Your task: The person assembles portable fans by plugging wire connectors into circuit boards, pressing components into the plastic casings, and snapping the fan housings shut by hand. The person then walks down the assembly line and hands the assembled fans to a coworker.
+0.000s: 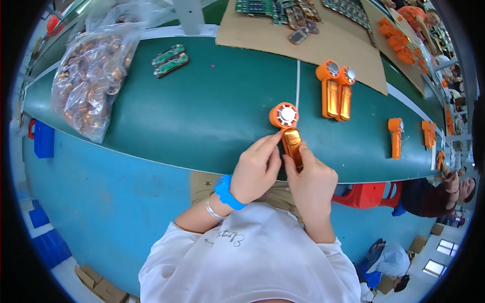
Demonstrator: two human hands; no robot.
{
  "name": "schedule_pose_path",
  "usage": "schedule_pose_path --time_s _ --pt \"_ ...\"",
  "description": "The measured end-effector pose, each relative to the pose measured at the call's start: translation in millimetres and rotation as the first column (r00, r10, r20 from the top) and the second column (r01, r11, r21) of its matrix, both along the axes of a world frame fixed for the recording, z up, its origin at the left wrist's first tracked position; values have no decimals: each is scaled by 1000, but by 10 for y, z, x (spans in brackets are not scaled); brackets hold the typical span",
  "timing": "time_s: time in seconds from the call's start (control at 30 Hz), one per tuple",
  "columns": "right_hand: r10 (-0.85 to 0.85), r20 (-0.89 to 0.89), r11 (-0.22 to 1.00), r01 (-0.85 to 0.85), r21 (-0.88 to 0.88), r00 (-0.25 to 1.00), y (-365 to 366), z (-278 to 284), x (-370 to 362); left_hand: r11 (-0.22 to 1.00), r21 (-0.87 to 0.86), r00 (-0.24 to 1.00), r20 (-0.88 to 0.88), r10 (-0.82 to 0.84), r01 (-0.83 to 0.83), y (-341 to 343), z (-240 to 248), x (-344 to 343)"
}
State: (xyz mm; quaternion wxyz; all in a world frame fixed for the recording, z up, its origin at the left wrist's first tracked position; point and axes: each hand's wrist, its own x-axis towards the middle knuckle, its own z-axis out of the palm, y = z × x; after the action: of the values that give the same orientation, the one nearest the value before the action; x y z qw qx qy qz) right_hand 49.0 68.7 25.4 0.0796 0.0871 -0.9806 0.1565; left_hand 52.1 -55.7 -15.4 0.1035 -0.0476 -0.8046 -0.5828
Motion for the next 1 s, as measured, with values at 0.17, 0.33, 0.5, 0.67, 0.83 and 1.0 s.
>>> schedule_pose_path --time_s 0.17,0.33,0.5,0.67,0.83,1.0 --pt "-14 71 987 2 163 997 58 85 -11 998 -4 995 -82 -55 55 101 -97 -87" --pt "0 -53 982 10 190 999 39 -30 22 997 80 999 41 -9 6 162 -19 -81" --pt "18 -59 997 -22 -76 998 138 -73 130 996 -84 999 24 27 -25 260 -36 -104" --pt "80 -186 995 -90 -48 979 123 -291 162 997 -61 973 224 53 -40 188 97 -134" --pt "69 -322 985 -116 -130 944 -55 -491 47 926 362 962 275 6 -109 2 -117 -187" --pt "57 -550 978 -156 -136 833 127 -364 -33 614 789 940 180 -289 38 177 -61 -280"
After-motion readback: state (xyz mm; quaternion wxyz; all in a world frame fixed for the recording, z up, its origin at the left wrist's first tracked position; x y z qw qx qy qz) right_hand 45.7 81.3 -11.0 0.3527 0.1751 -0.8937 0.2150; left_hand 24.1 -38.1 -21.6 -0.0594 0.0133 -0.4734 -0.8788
